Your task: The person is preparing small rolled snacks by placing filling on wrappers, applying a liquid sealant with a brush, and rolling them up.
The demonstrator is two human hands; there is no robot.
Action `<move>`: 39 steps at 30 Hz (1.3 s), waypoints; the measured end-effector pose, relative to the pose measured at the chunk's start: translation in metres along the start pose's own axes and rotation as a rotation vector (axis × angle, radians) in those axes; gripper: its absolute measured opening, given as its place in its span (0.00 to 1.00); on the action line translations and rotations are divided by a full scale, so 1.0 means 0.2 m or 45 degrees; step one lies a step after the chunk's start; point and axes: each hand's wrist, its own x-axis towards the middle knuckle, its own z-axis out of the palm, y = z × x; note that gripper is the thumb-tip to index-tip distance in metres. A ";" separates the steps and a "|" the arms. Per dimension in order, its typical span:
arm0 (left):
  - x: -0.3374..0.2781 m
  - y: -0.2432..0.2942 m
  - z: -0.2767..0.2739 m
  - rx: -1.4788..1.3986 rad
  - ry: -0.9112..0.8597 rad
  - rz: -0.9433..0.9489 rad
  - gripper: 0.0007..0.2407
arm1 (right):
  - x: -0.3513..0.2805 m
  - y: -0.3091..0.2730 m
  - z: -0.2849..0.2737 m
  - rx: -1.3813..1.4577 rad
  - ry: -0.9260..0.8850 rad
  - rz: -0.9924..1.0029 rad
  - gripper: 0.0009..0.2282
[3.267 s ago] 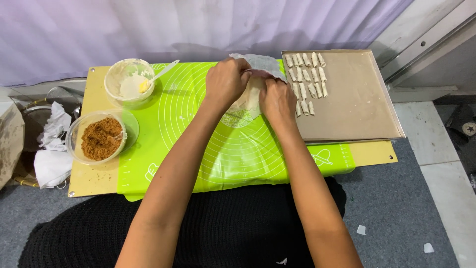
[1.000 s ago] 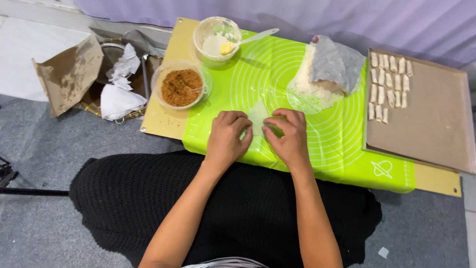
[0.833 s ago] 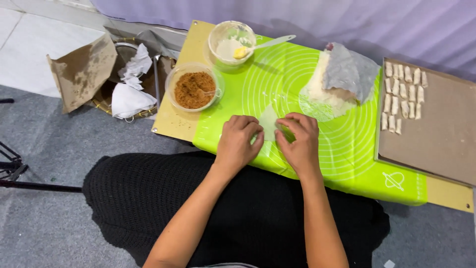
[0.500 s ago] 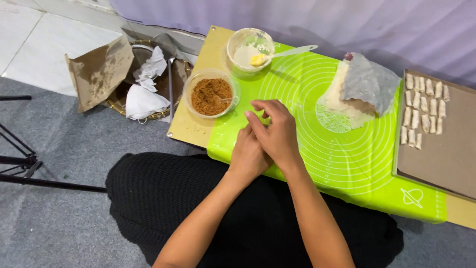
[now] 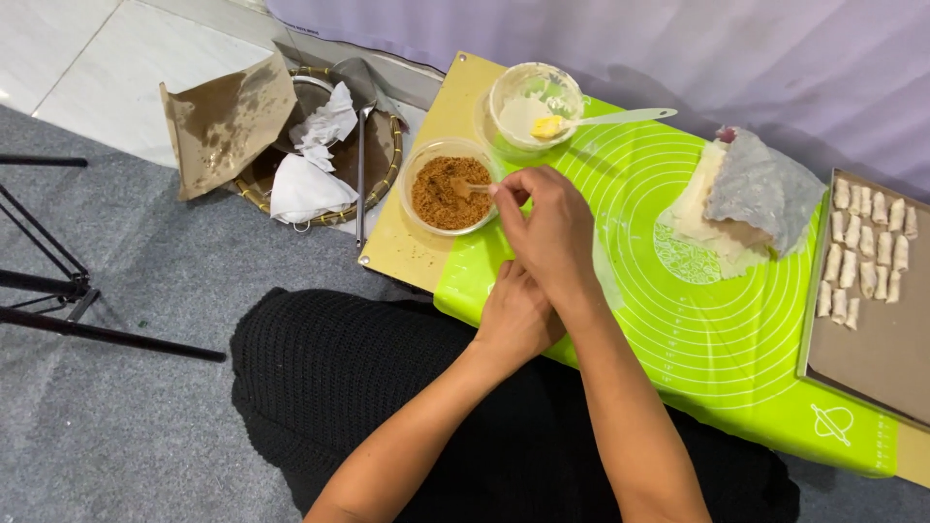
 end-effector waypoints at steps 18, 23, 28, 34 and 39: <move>0.05 0.04 -0.06 0.067 0.067 0.041 0.05 | 0.05 0.01 0.04 -0.318 0.006 0.041 0.10; 0.10 0.10 -0.15 0.155 0.065 0.015 0.05 | 0.06 0.01 0.02 -0.187 -0.033 0.252 0.10; 0.10 0.10 -0.14 0.153 0.008 -0.008 0.05 | 0.07 0.04 0.03 -0.051 -0.038 0.373 0.09; 0.12 0.12 -0.17 0.203 -0.016 -0.011 0.05 | 0.07 0.14 0.04 0.072 0.001 0.453 0.10; 0.14 0.16 -0.19 0.187 0.046 -0.066 0.04 | 0.07 0.21 0.02 0.242 0.018 0.471 0.08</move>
